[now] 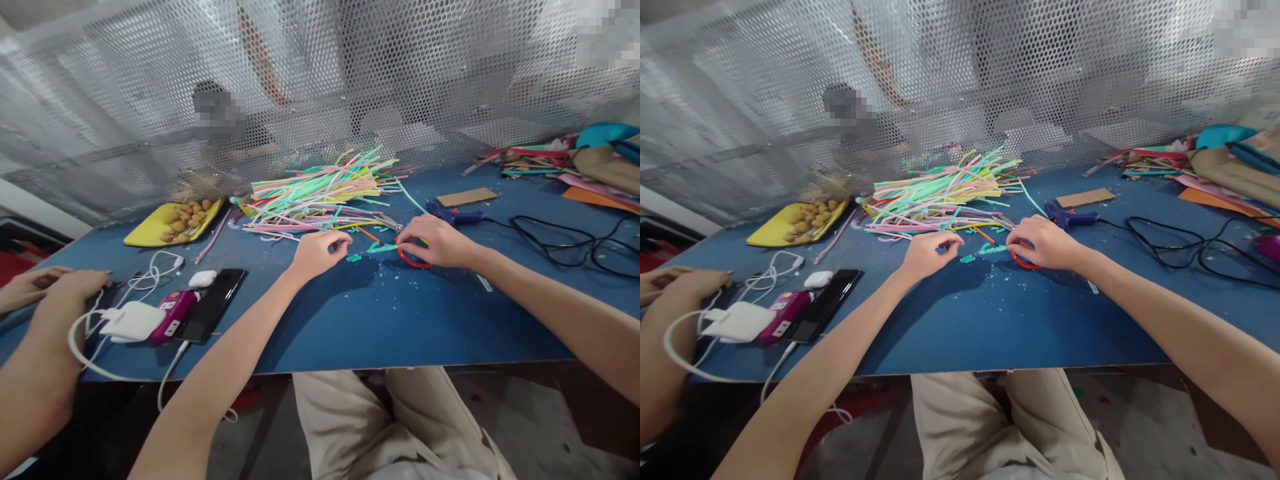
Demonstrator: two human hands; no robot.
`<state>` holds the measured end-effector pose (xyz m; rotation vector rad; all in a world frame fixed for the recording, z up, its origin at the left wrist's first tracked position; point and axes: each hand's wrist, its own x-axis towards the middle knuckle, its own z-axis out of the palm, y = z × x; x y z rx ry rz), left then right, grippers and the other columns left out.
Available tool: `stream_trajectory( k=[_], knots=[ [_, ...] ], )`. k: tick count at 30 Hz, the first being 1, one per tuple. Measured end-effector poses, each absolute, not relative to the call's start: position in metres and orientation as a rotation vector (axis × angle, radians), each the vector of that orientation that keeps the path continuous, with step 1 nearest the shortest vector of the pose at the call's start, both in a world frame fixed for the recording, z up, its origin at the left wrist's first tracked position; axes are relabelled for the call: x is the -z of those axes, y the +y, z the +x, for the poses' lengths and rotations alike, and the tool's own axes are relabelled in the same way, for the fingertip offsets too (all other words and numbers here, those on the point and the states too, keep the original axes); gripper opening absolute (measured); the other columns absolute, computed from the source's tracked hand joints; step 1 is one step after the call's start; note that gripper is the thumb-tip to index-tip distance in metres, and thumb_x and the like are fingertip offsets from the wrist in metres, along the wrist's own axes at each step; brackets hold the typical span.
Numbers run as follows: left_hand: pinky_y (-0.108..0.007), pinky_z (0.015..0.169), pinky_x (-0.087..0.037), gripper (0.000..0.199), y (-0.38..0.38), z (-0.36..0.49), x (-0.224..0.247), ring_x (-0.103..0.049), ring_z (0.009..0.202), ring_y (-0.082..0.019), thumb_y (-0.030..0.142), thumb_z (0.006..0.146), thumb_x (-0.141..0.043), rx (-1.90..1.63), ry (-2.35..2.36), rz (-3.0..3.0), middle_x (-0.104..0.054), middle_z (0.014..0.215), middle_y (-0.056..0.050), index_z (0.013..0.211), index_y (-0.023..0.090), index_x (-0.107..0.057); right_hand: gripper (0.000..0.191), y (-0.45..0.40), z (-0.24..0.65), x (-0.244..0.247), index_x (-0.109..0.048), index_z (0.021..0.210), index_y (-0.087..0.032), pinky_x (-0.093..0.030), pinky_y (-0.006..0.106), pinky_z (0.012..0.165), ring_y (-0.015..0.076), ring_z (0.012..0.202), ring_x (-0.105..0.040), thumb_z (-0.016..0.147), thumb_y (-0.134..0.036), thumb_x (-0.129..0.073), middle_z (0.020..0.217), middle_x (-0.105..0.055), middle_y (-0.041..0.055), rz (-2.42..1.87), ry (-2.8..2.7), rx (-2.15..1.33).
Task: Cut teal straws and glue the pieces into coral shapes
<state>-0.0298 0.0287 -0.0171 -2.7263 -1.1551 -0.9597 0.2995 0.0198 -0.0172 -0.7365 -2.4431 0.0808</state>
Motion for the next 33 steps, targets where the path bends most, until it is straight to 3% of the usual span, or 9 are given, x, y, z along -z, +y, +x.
stream_trajectory(
  k=[12,26,33],
  knots=[
    [-0.023,0.072,-0.052,0.014,0.0288,-0.0296,0.0178,-0.068,0.069,-0.009,0.029,0.093,-0.062,0.975,-1.144,-2.723,-0.079,0.09,0.004,0.093,0.024,-0.075,0.023,0.0203,0.2991,0.0177,-0.073,0.095,-0.02,-0.045,0.041,0.082,0.0219,0.086,-0.065,0.1,-0.035,-0.056,0.094,-0.077,0.0076,-0.748,-2.44,-0.117],
    [-0.023,0.071,-0.052,0.016,0.029,-0.0294,0.0187,-0.07,0.068,-0.01,0.021,0.085,-0.062,0.968,-1.103,-2.715,-0.079,0.086,0.005,0.09,0.025,-0.078,0.025,0.0196,0.2985,0.017,-0.075,0.096,-0.02,-0.044,0.04,0.084,0.0214,0.086,-0.065,0.1,-0.036,-0.056,0.094,-0.077,0.0074,-0.739,-2.467,-0.152],
    [-0.023,0.07,-0.053,0.018,0.0278,-0.0281,0.0185,-0.072,0.07,-0.011,0.029,0.093,-0.062,0.966,-1.13,-2.729,-0.081,0.086,0.004,0.093,0.026,-0.079,0.025,0.019,0.2981,0.016,-0.074,0.096,-0.02,-0.043,0.04,0.084,0.0212,0.086,-0.064,0.101,-0.036,-0.055,0.094,-0.077,0.0072,-0.732,-2.481,-0.146]
  ],
)
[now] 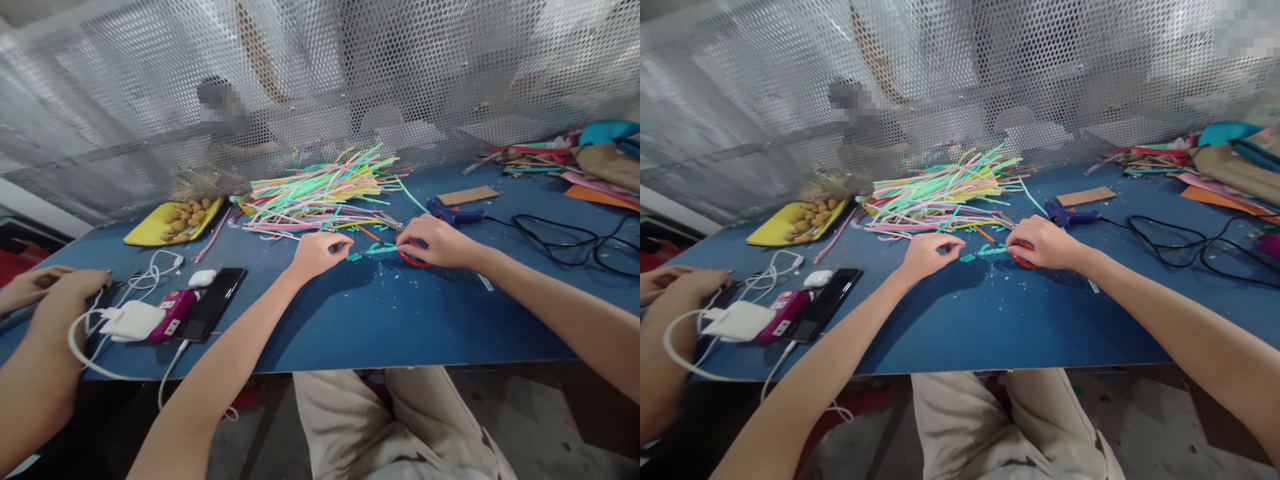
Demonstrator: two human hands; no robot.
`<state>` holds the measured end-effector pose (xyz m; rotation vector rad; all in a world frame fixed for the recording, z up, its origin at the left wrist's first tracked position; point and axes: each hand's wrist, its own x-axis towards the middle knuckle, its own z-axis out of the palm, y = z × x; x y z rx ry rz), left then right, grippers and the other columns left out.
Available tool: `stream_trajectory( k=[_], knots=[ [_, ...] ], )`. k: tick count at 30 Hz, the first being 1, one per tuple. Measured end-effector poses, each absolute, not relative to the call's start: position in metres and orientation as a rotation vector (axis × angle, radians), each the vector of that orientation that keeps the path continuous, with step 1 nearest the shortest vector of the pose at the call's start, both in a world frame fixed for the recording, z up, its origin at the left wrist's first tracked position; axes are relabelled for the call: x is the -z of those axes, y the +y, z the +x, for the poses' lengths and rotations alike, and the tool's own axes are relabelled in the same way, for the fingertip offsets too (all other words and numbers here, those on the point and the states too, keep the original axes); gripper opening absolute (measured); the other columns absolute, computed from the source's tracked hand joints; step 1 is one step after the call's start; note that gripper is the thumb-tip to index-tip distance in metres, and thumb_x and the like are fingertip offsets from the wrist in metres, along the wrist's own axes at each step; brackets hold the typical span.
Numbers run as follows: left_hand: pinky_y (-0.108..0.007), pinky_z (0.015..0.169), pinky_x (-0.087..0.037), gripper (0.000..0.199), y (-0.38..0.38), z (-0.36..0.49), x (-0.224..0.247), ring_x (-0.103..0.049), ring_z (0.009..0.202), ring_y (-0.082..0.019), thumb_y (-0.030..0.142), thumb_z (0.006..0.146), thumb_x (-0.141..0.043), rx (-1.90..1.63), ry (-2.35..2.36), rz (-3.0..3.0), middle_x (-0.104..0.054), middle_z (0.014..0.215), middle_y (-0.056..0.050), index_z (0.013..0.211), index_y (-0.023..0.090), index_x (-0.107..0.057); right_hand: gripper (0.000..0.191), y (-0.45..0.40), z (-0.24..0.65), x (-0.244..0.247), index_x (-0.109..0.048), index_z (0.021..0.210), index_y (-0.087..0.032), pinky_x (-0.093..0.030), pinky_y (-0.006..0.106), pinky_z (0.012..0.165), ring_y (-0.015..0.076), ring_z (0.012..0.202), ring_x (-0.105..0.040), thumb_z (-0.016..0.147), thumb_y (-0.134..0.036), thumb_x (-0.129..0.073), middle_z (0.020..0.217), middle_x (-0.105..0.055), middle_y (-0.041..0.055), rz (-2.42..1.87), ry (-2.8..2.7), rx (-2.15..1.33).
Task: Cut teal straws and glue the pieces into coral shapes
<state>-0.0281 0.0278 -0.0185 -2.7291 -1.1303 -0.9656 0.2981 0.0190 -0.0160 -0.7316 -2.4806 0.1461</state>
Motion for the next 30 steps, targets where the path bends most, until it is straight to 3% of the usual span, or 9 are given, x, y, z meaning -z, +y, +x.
stream_trajectory(
  k=[6,22,30],
  knots=[
    [-0.022,0.069,-0.052,0.016,0.028,-0.029,0.02,-0.071,0.067,-0.01,0.032,0.093,-0.065,0.963,-1.121,-2.75,-0.078,0.078,0.006,0.089,0.025,-0.078,0.025,0.019,0.298,0.016,-0.074,0.095,-0.02,-0.043,0.039,0.084,0.0217,0.086,-0.065,0.101,-0.037,-0.056,0.093,-0.077,0.0075,-0.73,-2.47,-0.155],
    [-0.022,0.071,-0.052,0.014,0.029,-0.028,0.021,-0.07,0.068,-0.01,0.023,0.086,-0.063,0.964,-1.124,-2.754,-0.078,0.085,0.004,0.091,0.023,-0.076,0.024,0.018,0.294,0.016,-0.072,0.097,-0.02,-0.042,0.039,0.087,0.0212,0.089,-0.065,0.101,-0.037,-0.055,0.095,-0.076,0.0067,-0.743,-2.5,-0.182],
    [-0.022,0.071,-0.052,0.017,0.028,-0.026,0.02,-0.07,0.069,-0.01,0.03,0.092,-0.061,0.948,-1.148,-2.774,-0.079,0.085,0.002,0.09,0.023,-0.076,0.024,0.016,0.288,0.015,-0.071,0.096,-0.021,-0.043,0.039,0.088,0.0205,0.089,-0.066,0.101,-0.036,-0.054,0.095,-0.076,0.0057,-0.729,-2.507,-0.191]
  ],
)
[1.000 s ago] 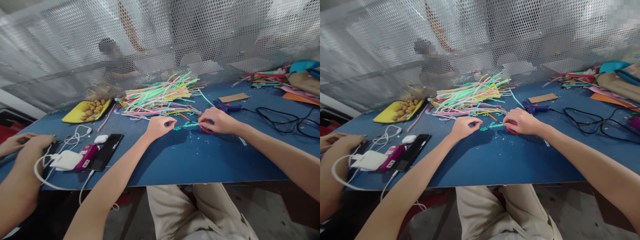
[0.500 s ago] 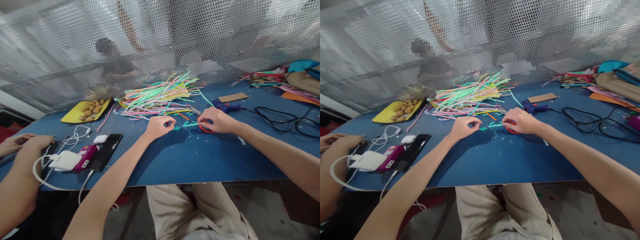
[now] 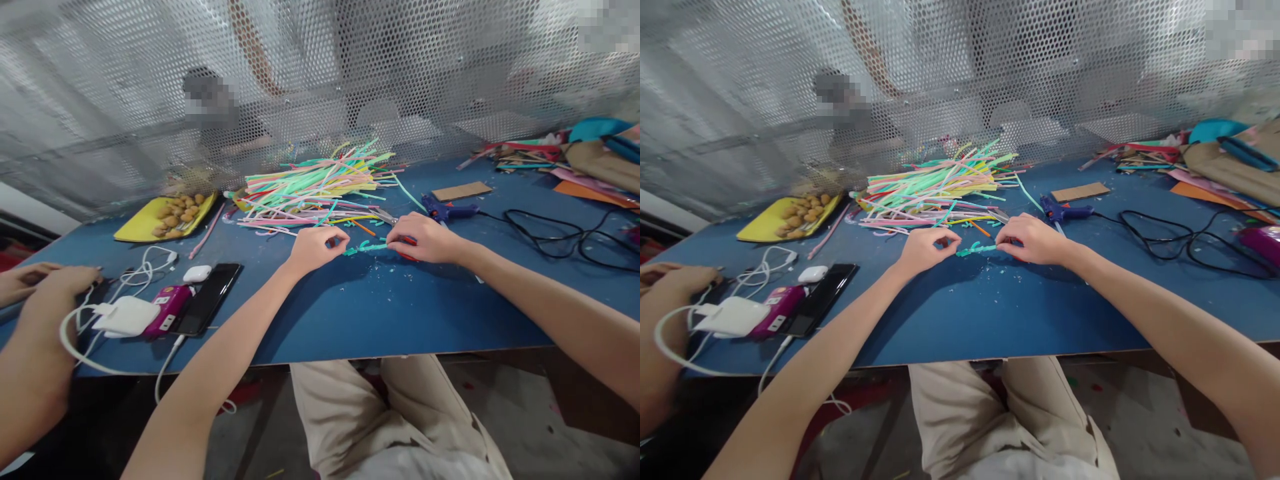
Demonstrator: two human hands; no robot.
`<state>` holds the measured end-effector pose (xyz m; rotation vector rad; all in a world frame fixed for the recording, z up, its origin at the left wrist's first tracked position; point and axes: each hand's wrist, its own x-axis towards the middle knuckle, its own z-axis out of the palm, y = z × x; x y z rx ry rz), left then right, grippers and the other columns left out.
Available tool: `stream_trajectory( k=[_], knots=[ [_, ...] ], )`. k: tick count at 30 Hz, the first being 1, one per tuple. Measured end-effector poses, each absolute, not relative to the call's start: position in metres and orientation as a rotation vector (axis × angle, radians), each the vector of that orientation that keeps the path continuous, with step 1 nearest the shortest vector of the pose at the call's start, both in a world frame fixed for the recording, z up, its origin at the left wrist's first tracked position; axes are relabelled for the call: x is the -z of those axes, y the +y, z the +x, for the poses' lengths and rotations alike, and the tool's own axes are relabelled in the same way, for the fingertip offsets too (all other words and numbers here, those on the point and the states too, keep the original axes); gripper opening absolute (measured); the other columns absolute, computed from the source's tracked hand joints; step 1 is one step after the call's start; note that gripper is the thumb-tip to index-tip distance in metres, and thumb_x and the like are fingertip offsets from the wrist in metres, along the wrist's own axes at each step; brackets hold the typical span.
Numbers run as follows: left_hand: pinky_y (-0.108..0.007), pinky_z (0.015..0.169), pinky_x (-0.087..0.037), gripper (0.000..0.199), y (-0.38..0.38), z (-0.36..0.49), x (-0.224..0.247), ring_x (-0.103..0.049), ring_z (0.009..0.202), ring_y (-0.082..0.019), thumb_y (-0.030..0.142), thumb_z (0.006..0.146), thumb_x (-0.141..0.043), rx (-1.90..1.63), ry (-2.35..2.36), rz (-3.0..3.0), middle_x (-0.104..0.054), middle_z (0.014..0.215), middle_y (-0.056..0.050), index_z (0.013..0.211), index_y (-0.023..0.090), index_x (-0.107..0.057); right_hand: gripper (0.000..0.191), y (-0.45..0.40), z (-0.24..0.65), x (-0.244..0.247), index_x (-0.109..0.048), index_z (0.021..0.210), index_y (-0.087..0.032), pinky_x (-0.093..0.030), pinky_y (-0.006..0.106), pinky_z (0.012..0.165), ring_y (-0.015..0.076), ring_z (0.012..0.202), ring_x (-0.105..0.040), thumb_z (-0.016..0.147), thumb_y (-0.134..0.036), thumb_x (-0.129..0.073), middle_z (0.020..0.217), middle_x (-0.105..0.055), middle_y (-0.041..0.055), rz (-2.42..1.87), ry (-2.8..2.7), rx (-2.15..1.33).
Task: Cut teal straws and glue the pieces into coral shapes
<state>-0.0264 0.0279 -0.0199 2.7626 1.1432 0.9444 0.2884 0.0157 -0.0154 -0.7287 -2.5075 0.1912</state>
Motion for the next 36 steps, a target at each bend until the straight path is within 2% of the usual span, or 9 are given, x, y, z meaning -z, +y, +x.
stream_trajectory(
  k=[11,16,27,36],
  knots=[
    [-0.023,0.071,-0.053,0.016,0.0299,-0.0282,0.0215,-0.07,0.068,-0.01,0.025,0.088,-0.061,-0.962,1.125,2.781,-0.079,0.086,0.003,0.091,0.024,-0.077,0.024,0.0173,0.2892,0.0155,-0.073,0.097,-0.021,-0.042,0.04,0.089,0.0211,0.092,-0.066,0.101,-0.036,-0.054,0.097,-0.077,0.0063,-0.756,-2.506,-0.21],
    [-0.024,0.071,-0.053,0.018,0.0296,-0.0278,0.0213,-0.072,0.071,-0.011,0.027,0.091,-0.062,-0.922,1.134,2.777,-0.081,0.09,0.004,0.096,0.026,-0.079,0.026,0.0171,0.2877,0.0165,-0.073,0.098,-0.021,-0.043,0.041,0.09,0.0214,0.091,-0.066,0.101,-0.036,-0.053,0.097,-0.076,0.0065,-0.746,-2.513,-0.226],
    [-0.024,0.071,-0.051,0.024,0.0241,-0.0244,0.0145,-0.074,0.077,-0.012,0.038,0.099,-0.058,-0.884,1.058,2.84,-0.081,0.092,0.002,0.095,0.027,-0.079,0.02,0.0164,0.2887,0.0185,-0.069,0.092,-0.02,-0.043,0.039,0.087,0.019,0.082,-0.062,0.098,-0.033,-0.054,0.088,-0.072,0.005,-0.757,-2.534,-0.226],
    [-0.023,0.071,-0.053,0.022,0.0247,-0.0232,0.0176,-0.072,0.071,-0.011,0.027,0.095,-0.057,-0.941,1.059,2.835,-0.08,0.09,0.002,0.097,0.025,-0.079,0.021,0.0166,0.288,0.017,-0.069,0.092,-0.02,-0.043,0.039,0.087,0.0198,0.083,-0.063,0.098,-0.034,-0.054,0.089,-0.073,0.0062,-0.751,-2.524,-0.234]
  ],
)
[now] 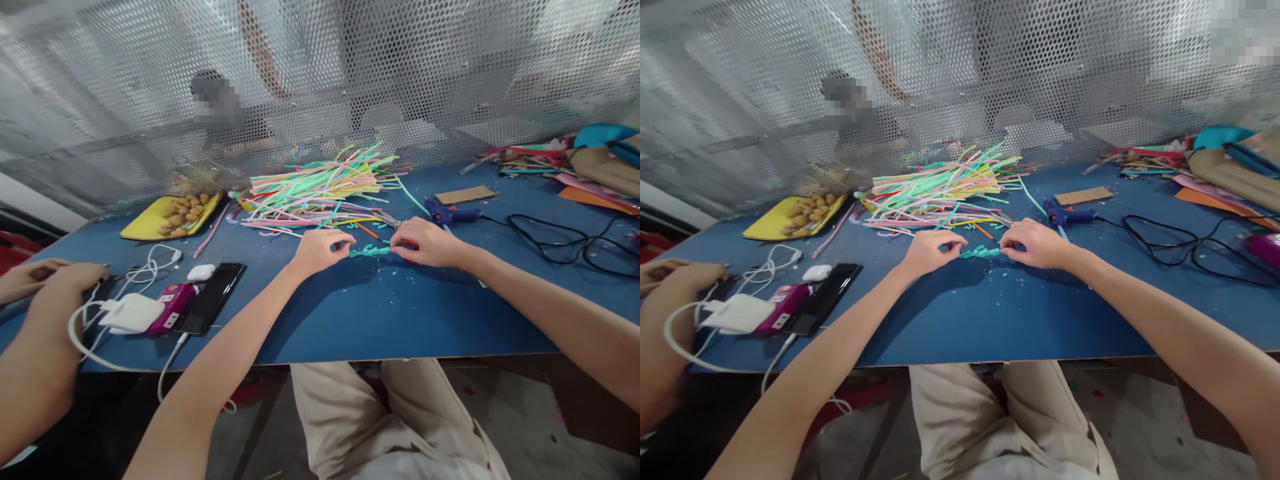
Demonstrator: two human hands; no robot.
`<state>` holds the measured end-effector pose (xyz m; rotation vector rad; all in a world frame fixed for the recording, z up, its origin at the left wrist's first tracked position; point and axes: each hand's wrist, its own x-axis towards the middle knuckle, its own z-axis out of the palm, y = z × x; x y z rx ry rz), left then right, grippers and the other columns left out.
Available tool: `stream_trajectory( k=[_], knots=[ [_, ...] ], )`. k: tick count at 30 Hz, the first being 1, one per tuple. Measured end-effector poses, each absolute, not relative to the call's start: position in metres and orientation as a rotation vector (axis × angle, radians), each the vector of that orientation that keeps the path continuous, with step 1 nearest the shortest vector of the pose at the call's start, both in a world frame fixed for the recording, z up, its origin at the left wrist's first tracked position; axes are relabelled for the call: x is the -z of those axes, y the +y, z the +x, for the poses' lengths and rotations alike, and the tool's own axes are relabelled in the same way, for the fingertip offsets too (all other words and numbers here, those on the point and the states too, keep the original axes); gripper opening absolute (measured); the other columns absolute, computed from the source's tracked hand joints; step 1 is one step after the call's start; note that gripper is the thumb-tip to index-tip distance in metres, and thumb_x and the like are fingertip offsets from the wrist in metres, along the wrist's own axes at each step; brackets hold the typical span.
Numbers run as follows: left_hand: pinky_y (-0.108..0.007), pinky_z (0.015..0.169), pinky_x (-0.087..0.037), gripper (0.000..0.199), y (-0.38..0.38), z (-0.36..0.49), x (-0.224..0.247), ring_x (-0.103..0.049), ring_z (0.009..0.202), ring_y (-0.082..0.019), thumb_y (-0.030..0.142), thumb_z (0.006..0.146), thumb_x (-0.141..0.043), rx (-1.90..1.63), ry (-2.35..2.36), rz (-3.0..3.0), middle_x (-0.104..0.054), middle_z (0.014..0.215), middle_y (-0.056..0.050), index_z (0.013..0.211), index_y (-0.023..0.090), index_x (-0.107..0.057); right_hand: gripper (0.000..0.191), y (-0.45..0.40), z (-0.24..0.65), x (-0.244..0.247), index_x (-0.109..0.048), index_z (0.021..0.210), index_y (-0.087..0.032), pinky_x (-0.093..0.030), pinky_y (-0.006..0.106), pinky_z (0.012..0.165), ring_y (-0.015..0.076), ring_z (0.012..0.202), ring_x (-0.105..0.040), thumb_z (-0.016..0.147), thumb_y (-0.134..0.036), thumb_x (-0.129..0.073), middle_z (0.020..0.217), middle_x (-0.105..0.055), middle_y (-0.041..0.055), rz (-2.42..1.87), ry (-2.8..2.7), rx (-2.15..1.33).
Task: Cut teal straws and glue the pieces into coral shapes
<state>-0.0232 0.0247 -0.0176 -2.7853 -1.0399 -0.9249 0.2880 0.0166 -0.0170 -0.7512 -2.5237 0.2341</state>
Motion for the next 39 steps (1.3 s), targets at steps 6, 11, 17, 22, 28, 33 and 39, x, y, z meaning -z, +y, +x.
stream_trajectory(
  k=[6,11,17,22,28,33,39],
  knots=[
    [-0.024,0.075,-0.054,0.022,0.027,-0.024,0.02,-0.073,0.076,-0.012,0.028,0.096,-0.057,0.877,-1.07,-2.808,-0.081,0.096,0.002,0.101,0.025,-0.078,0.021,0.014,0.287,0.015,-0.069,0.093,-0.021,-0.042,0.039,0.086,0.0188,0.082,-0.062,0.099,-0.034,-0.054,0.088,-0.073,0.0049,-0.739,-2.548,-0.246],
    [-0.026,0.077,-0.053,0.02,0.029,-0.026,0.022,-0.073,0.079,-0.013,0.029,0.097,-0.059,0.851,-1.117,-2.797,-0.08,0.096,0.003,0.103,0.027,-0.078,0.022,0.012,0.288,0.015,-0.07,0.092,-0.021,-0.042,0.039,0.087,0.0198,0.086,-0.063,0.1,-0.034,-0.053,0.087,-0.074,0.0043,-0.671,-2.59,-0.242],
    [-0.027,0.08,-0.055,0.025,0.019,-0.014,0.013,-0.074,0.083,-0.015,0.039,0.1,-0.058,0.96,-1.243,-2.92,-0.081,0.095,0.001,0.096,0.024,-0.078,0.023,0.011,0.286,0.018,-0.072,0.093,-0.021,-0.046,0.039,0.085,0.0212,0.085,-0.067,0.1,-0.035,-0.055,0.09,-0.076,0.0056,-0.702,-2.478,-0.139],
    [-0.028,0.082,-0.058,0.033,-0.004,0.008,0.006,-0.074,0.083,-0.016,0.043,0.103,-0.054,1.348,-1.387,-3.156,-0.081,0.098,-0.004,0.105,0.019,-0.077,0.018,0.002,0.275,0.014,-0.073,0.1,-0.021,-0.047,0.038,0.083,0.0218,0.087,-0.071,0.099,-0.031,-0.058,0.095,-0.079,0.0057,-0.732,-2.281,0.007],
    [-0.027,0.078,-0.051,0.043,-0.025,0.026,0.008,-0.067,0.083,-0.016,0.047,0.1,-0.058,1.656,-1.52,-3.306,-0.079,0.094,-0.008,0.124,0.015,-0.074,0.01,-0.009,0.264,0.012,-0.072,0.101,-0.023,-0.047,0.034,0.076,0.019,0.085,-0.071,0.096,-0.03,-0.067,0.095,-0.08,0.0026,-0.639,-2.16,0.161],
    [-0.023,0.056,-0.033,0.051,-0.032,0.03,0.01,-0.042,0.057,-0.006,0.051,0.097,-0.062,1.929,-1.592,-3.43,-0.073,0.083,-0.005,0.131,0.014,-0.071,0.003,-0.014,0.264,0.007,-0.072,0.095,-0.024,-0.046,0.034,0.072,0.0166,0.078,-0.068,0.093,-0.025,-0.073,0.092,-0.08,-0.0016,-0.614,-2.08,0.307],
    [-0.024,0.056,-0.031,0.054,-0.035,0.027,0.009,-0.041,0.057,-0.006,0.05,0.096,-0.065,1.919,-1.511,-3.549,-0.07,0.078,-0.004,0.134,0.013,-0.069,0.002,-0.015,0.268,0.005,-0.072,0.093,-0.024,-0.044,0.035,0.072,0.0163,0.074,-0.065,0.093,-0.022,-0.071,0.09,-0.079,-0.0021,-0.617,-2.144,0.305]
  ],
)
